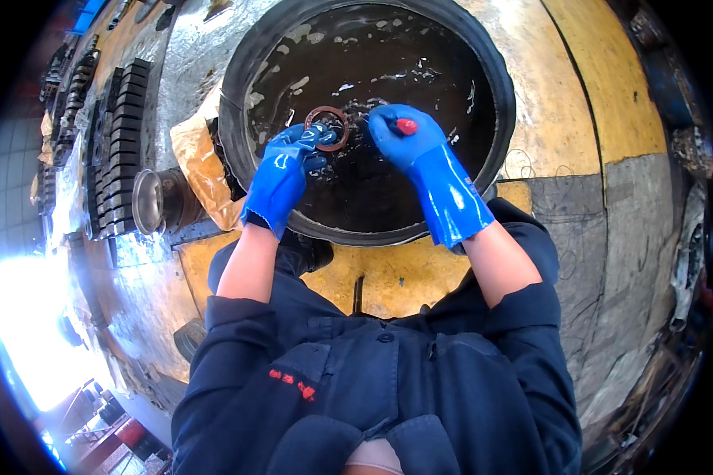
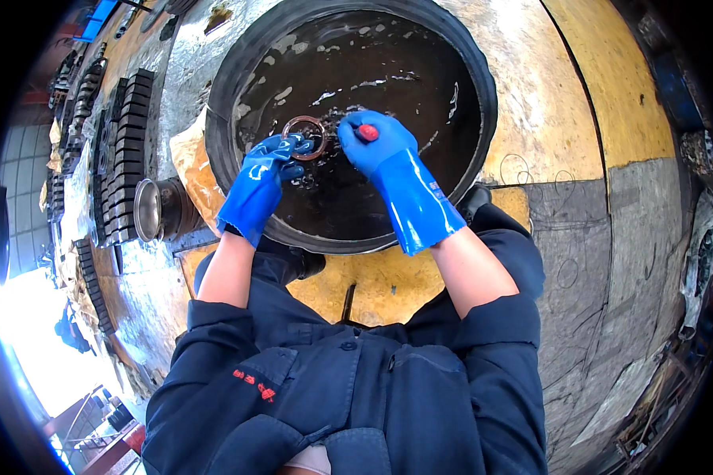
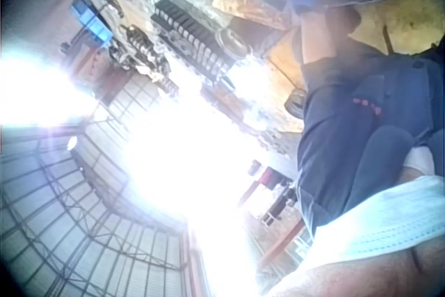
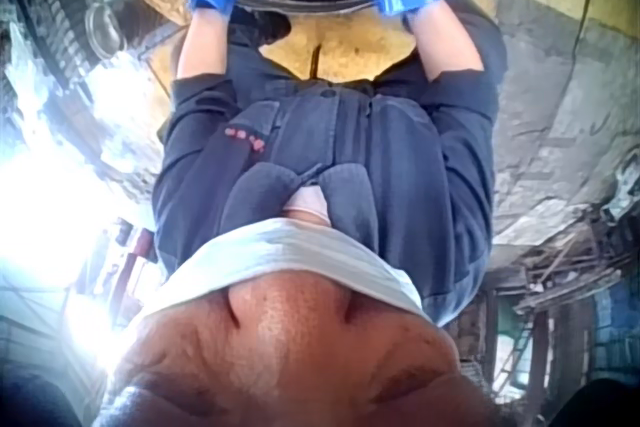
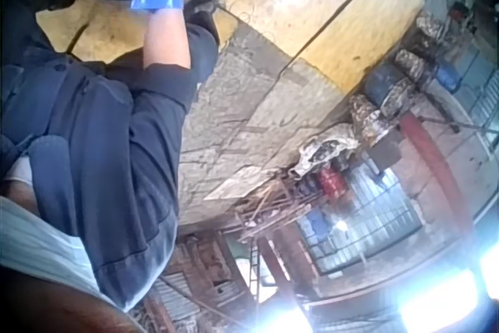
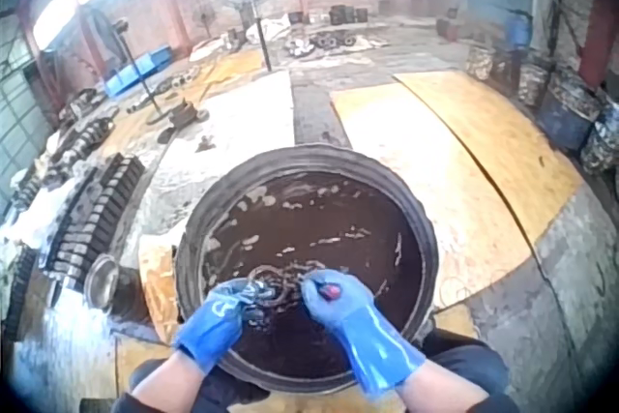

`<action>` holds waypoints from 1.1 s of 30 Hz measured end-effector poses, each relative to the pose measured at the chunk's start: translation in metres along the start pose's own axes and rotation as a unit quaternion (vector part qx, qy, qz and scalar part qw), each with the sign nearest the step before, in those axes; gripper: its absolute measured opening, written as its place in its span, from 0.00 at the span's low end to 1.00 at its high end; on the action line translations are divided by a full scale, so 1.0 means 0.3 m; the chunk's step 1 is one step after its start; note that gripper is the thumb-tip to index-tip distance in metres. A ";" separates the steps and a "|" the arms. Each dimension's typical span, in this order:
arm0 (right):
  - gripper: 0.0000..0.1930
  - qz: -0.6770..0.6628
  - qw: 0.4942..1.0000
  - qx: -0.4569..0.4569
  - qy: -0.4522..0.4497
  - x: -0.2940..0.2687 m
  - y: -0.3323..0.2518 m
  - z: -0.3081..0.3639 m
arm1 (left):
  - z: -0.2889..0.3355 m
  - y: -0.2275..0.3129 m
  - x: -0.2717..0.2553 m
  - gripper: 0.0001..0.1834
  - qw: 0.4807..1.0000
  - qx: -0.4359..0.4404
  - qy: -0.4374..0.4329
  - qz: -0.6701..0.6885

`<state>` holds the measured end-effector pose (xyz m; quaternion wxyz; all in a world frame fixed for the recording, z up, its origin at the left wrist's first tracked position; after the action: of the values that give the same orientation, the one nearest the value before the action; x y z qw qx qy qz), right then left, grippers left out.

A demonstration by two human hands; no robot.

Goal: The person cleans small metal rings by hand in a bucket of dark liquid using a brush with blue-gloved hands.

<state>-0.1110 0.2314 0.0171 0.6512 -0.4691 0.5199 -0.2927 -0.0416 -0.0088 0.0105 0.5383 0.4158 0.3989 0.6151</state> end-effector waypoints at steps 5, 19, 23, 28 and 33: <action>0.10 -0.236 0.966 -0.091 -0.051 0.046 -0.119 0.022 | -0.025 0.017 0.096 0.15 0.997 -0.016 -0.058 -0.054; 0.19 -0.196 0.978 0.048 0.052 0.058 0.006 -0.048 | -0.097 -0.094 -0.010 0.23 0.973 0.005 -0.034 -0.228; 0.13 -0.100 0.981 0.153 -0.060 -0.012 -0.011 -0.028 | -0.105 -0.062 0.056 0.22 0.948 0.076 -0.041 -0.305; 0.12 -0.108 0.977 0.178 0.033 -0.066 0.051 -0.041 | -0.105 -0.069 -0.005 0.22 0.947 0.071 -0.031 -0.311; 0.11 -0.351 0.902 0.244 0.056 -0.058 0.085 -0.019 | -0.113 -0.039 0.001 0.23 0.935 0.115 0.003 -0.336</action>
<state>-0.1241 0.2547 0.0005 0.5706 -0.4305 0.2694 -0.6454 -0.0697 -0.0087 -0.0119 0.6606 0.3152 0.5850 0.3495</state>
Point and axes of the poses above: each hand's wrist, its own z-axis away from the middle knuckle, its own x-axis out of the palm, y = z × x, the point moved 8 cm from there along -z, towards the middle knuckle, and after that the axes turned 4 degrees about -y, right-handed, at the moved point
